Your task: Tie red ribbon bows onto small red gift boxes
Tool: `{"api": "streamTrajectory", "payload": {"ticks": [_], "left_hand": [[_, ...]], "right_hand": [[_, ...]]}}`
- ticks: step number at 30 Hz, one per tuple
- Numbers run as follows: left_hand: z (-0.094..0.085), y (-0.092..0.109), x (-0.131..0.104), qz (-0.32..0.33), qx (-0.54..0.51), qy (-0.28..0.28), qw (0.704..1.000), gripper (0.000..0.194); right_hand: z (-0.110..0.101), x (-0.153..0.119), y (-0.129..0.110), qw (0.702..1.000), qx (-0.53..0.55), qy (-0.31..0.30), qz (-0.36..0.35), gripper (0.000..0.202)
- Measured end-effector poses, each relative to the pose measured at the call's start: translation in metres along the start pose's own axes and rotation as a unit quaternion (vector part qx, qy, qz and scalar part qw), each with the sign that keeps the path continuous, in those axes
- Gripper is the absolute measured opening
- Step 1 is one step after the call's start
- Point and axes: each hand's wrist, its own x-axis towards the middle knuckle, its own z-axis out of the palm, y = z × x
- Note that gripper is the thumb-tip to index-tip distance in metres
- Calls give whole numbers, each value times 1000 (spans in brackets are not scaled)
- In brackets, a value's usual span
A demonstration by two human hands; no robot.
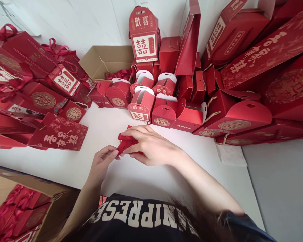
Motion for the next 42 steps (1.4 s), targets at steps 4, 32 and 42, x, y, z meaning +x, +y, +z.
{"api": "streamTrajectory", "payload": {"ticks": [4,32,42], "left_hand": [[-7,-3,0,1,64,-4,998,18],[-35,17,17,82,338,37,937,24],[-21,86,42,236,271,-103,928,107]], "right_hand": [[1,0,1,1000,16,-16,-18,25],[12,-1,-16,973,-27,38,226,112],[-39,-5,-28,986,-45,138,83,118]]}}
